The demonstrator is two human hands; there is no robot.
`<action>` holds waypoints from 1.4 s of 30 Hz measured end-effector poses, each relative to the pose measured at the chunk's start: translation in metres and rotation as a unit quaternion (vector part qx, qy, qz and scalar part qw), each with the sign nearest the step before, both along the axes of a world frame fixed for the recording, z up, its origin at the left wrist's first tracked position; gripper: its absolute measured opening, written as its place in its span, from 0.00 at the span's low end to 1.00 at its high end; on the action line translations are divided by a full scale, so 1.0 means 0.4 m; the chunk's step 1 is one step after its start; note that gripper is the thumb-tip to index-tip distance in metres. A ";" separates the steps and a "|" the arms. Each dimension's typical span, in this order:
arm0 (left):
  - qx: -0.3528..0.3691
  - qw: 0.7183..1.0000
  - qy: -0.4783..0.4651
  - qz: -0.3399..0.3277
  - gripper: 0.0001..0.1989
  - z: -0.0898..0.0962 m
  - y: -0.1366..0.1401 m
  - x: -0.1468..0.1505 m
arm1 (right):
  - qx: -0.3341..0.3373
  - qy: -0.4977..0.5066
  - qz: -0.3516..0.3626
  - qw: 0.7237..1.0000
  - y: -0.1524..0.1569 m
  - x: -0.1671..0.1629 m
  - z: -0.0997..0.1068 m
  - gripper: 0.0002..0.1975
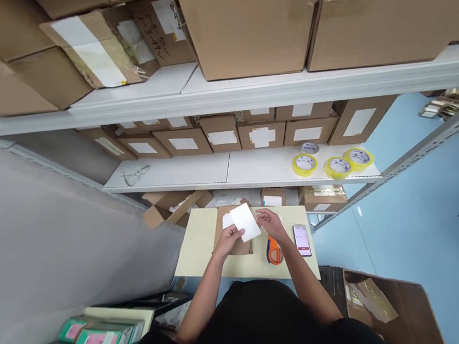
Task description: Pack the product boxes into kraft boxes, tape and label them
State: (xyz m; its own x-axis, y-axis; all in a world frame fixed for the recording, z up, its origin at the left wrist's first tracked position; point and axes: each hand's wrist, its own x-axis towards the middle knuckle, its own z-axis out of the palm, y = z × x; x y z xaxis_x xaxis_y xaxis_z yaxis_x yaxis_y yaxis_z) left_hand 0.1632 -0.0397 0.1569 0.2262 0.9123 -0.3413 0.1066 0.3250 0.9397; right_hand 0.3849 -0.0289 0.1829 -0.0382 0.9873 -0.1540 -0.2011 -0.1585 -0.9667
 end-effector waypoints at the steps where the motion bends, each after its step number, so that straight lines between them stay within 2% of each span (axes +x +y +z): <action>1: -0.002 1.000 -0.010 0.030 0.36 0.014 0.002 -0.008 | -0.013 -0.008 0.000 1.000 -0.008 0.001 0.004 0.16; 3: -0.005 0.997 -0.021 0.069 0.35 0.046 0.009 -0.021 | -0.036 -0.015 0.028 0.999 -0.028 0.008 0.014 0.15; 6: -0.002 0.995 -0.054 0.087 0.33 0.099 0.014 -0.022 | -0.041 -0.004 0.066 0.997 -0.065 0.008 0.043 0.16; 10: 0.013 0.992 -0.089 0.089 0.28 0.158 0.010 -0.002 | -0.028 0.016 0.036 0.999 -0.098 -0.007 0.088 0.15; 13: 0.021 0.991 -0.096 0.086 0.26 0.184 0.003 0.010 | -0.024 0.011 0.025 0.999 -0.100 -0.011 0.109 0.14; 18: 0.016 0.990 -0.112 0.082 0.27 0.200 -0.002 0.011 | -0.010 -0.001 0.033 0.999 -0.096 -0.013 0.119 0.13; 22: 0.019 0.991 -0.110 0.078 0.28 0.190 0.000 0.004 | -0.015 0.001 0.029 0.999 -0.098 -0.024 0.119 0.13; 26: 0.035 0.995 -0.058 0.079 0.30 0.176 0.004 -0.003 | -0.005 0.000 0.025 1.000 -0.100 -0.034 0.124 0.14; 29: 0.111 0.980 0.065 0.153 0.34 0.186 -0.003 -0.001 | 0.015 -0.007 0.029 0.999 -0.099 -0.040 0.136 0.15; 30: 0.148 0.970 0.097 0.166 0.31 0.196 -0.009 0.002 | 0.022 -0.011 0.031 0.999 -0.099 -0.042 0.140 0.15; 31: 0.184 0.964 0.113 0.158 0.27 0.208 -0.016 0.006 | 0.028 -0.015 0.033 0.999 -0.098 -0.044 0.144 0.15; 33: 0.236 0.962 0.107 0.087 0.15 0.235 -0.031 0.017 | 0.042 -0.022 0.040 0.998 -0.096 -0.048 0.151 0.15; 35: 0.269 0.959 0.092 0.019 0.11 0.258 -0.048 0.029 | 0.058 -0.025 0.048 0.997 -0.095 -0.054 0.155 0.16; 36: 0.283 0.955 0.092 0.005 0.10 0.266 -0.055 0.035 | 0.065 -0.025 0.052 0.996 -0.095 -0.057 0.157 0.16; 42: 0.363 0.924 0.118 0.038 0.09 0.264 -0.079 0.053 | 0.092 -0.042 0.053 0.994 -0.100 -0.080 0.159 0.16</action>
State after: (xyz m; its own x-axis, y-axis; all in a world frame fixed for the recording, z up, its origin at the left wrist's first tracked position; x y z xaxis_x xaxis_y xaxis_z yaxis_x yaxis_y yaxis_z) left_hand 0.1845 -0.0715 0.2626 0.1500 0.9304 0.3344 0.3395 -0.3662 0.8664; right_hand 0.3530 -0.0689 0.2466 -0.1378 0.9902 0.0210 -0.1107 0.0056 -0.9938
